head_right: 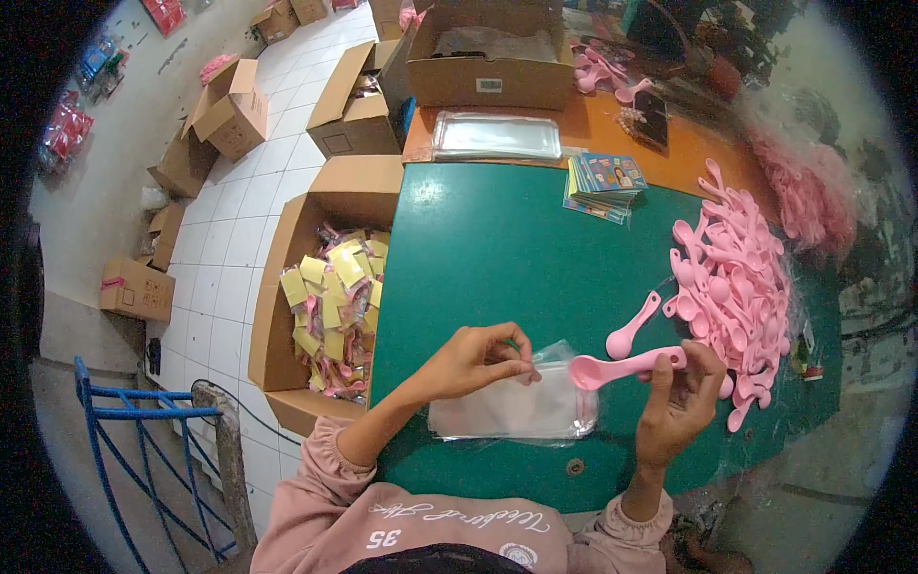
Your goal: The person packages plastic spoons by inserting a spoon and a printed card into individual plastic bags by hand.
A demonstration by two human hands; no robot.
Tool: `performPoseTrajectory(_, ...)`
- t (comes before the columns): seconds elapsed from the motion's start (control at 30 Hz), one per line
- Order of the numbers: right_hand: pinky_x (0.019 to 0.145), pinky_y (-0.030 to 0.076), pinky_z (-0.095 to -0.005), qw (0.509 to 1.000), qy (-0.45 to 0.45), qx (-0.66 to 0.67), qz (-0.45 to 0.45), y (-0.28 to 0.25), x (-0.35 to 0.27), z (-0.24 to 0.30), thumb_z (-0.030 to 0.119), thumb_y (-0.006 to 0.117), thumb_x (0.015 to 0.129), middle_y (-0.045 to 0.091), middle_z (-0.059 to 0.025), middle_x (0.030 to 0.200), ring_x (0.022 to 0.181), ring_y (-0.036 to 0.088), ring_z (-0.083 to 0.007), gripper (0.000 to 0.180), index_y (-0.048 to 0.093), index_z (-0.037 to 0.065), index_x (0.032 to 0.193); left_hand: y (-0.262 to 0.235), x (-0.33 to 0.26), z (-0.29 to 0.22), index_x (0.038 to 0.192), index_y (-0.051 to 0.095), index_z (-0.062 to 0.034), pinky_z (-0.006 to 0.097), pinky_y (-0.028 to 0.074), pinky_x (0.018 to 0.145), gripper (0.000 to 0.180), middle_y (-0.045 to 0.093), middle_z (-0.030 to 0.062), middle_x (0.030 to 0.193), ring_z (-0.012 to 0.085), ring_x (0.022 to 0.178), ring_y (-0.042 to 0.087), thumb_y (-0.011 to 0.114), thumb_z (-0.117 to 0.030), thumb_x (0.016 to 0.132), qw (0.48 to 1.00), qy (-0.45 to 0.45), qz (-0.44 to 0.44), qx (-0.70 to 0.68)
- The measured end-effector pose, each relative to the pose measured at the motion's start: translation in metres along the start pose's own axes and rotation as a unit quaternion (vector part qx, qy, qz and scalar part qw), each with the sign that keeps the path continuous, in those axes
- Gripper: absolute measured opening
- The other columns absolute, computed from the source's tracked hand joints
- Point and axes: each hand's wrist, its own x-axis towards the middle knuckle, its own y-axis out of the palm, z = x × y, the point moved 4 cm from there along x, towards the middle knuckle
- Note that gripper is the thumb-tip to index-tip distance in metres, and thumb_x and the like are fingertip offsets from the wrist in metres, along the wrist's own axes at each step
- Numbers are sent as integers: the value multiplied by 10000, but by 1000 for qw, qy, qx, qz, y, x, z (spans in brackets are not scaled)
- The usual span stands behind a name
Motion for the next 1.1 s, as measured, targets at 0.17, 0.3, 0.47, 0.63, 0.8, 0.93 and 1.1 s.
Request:
performPoseTrajectory(0.17, 567, 481, -261, 989, -22, -99, 112, 23, -8, -3, 26, 586, 811, 579, -90, 812, 634, 581, -149, 190, 510, 1, 983, 4, -2, -1, 910, 557, -4, 270, 481, 745, 139, 624, 127, 955, 141, 884, 604, 552, -135, 862, 975, 129, -22, 180)
performPoseTrajectory(0.3, 577, 481, -284, 968, -69, -177, 161, 30, -8, 0, 12, 606, 781, 580, -108, 814, 635, 600, -181, 206, 516, -2, 966, -8, -3, -6, 850, 513, -3, 283, 483, 751, 113, 619, 146, 962, 163, 888, 602, 580, -93, 839, 986, 128, -83, 69)
performPoseTrajectory(0.47, 564, 479, -253, 996, -4, -80, 40, 20, -6, -2, 7, 592, 806, 574, -98, 804, 641, 588, -155, 213, 474, -1, 983, -7, -2, 5, 846, 425, -38, 251, 499, 704, 224, 630, 148, 875, 172, 834, 621, 641, -39, 786, 985, 5, -62, -158)
performPoseTrajectory(0.63, 560, 479, -229, 998, 10, 63, -20, 17, -2, 2, 3, 570, 825, 546, -94, 776, 630, 566, -127, 217, 398, -4, 957, -1, -5, 3, 900, 441, -21, 233, 501, 680, 258, 638, 134, 818, 159, 789, 631, 661, -39, 767, 995, -58, -20, -83)
performPoseTrajectory(0.8, 566, 484, -229, 997, 13, 67, 36, 24, -9, 5, 3, 584, 813, 555, -102, 797, 647, 574, -133, 233, 407, -9, 965, 3, -4, 3, 1020, 479, 5, 215, 488, 670, 316, 641, 118, 830, 135, 789, 622, 661, -38, 765, 993, -52, 8, -104)
performPoseTrajectory(0.93, 594, 491, -233, 993, 27, 35, 106, 34, -14, 4, -1, 597, 801, 563, -111, 806, 679, 590, -145, 231, 424, -13, 954, 6, -4, -1, 1045, 515, 6, 233, 472, 723, 280, 641, 98, 891, 110, 825, 598, 626, -78, 803, 992, -16, 16, -123)
performPoseTrajectory(1.1, 598, 485, -239, 979, -19, 17, 204, 50, -15, 12, -1, 603, 795, 568, -119, 807, 681, 585, -136, 205, 443, -21, 920, 4, -6, -9, 1084, 514, 13, 246, 453, 789, 274, 636, 102, 929, 113, 860, 580, 574, -113, 848, 992, 4, 16, -124)
